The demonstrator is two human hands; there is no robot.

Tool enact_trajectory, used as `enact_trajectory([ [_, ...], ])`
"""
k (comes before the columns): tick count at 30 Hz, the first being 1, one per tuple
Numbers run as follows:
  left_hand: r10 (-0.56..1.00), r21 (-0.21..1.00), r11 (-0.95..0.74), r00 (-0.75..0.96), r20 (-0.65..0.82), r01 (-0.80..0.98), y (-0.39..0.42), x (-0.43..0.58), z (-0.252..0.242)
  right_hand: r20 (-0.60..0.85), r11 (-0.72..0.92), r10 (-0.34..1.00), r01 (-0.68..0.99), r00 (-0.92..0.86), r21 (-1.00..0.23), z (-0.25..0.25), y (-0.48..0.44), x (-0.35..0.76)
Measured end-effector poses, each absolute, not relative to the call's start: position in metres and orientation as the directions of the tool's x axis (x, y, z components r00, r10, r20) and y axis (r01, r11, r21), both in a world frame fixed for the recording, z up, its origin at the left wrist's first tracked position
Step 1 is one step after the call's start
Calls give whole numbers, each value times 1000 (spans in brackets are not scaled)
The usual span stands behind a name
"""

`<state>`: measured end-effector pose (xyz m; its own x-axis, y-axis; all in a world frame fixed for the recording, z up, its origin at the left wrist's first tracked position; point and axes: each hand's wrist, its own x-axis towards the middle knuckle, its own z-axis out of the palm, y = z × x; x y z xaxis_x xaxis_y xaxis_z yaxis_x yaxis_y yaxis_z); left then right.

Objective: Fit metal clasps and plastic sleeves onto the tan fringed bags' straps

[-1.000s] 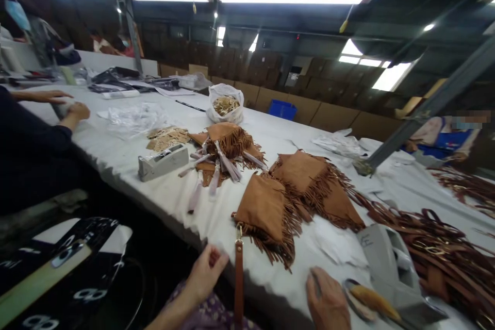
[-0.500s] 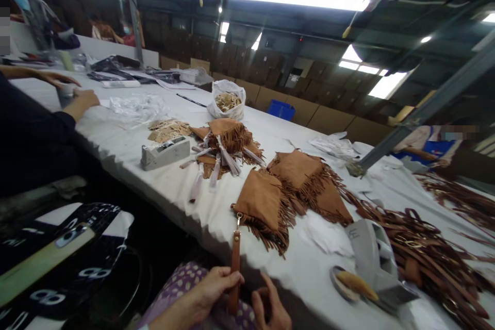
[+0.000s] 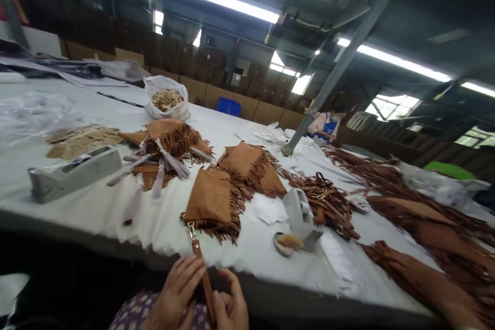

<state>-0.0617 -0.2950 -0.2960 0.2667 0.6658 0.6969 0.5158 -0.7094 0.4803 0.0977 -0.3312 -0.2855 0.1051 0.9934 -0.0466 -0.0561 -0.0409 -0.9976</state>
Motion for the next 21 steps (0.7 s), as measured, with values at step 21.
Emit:
enact_trajectory([
  [21,878,823,-449,346,332,348,-238,-50,-268,380,-72,918,990,112,-118,-266,-264,312],
])
